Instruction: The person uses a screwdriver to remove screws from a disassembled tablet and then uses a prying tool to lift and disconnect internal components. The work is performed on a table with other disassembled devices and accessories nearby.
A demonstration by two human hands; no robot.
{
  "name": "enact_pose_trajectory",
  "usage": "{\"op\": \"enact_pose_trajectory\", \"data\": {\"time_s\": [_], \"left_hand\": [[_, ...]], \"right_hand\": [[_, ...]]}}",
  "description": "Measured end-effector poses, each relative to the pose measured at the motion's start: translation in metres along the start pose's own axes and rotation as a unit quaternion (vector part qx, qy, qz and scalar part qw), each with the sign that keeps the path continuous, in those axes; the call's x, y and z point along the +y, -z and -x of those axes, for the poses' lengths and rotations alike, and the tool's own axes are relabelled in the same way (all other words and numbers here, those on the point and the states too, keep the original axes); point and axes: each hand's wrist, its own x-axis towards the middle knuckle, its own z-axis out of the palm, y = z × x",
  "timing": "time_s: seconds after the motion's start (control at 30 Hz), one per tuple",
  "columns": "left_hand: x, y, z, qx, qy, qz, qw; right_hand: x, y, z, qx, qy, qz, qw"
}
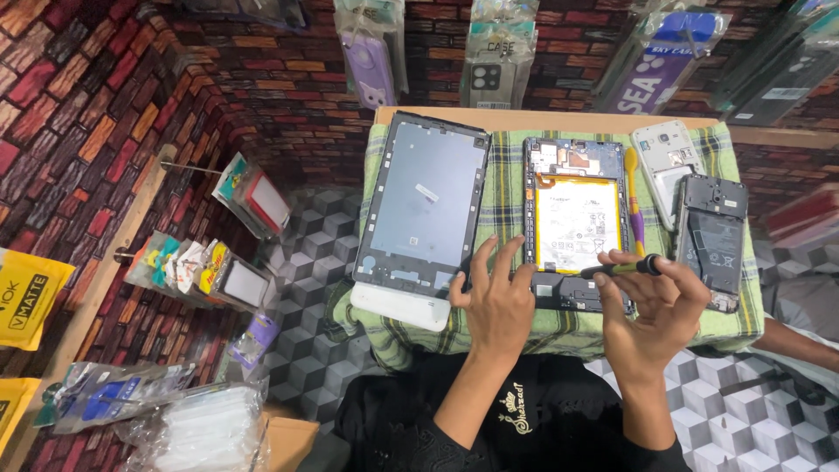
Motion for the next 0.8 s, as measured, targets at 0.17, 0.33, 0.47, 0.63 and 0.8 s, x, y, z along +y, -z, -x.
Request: {"op": "enact_pose_trajectory", "data": {"time_s": [0.17,0.33,0.47,0.63,0.8], "left_hand": [[0.0,0.0,0.0,0.0,-0.001,-0.005,1.0],[0.001,0.0,0.0,0.002,0.0,-0.003,1.0],[0.001,0.001,-0.001,0.001,-0.001,-0.004,1.0],[0.001,0.002,-0.001,0.001,-0.006,-0.008,1.0],[0.002,0.003,-0.001,-0.007,-0.003,0.0,1.0]], "right_hand": [[-0.001,0.001,-0.001,-0.001,0.02,0.016,1.0],[-0.001,0.002,-0.002,-0.008,0.017,0.001,1.0],[0.001,0.002,-0.002,-0.018,0.022,-0.015,0.999],[0.004,0.004,-0.001,-0.03,-0.005,-0.034,0.999],[0.011,0.009,-0.004,-0.072,-0.048,-0.118,0.989]]}}
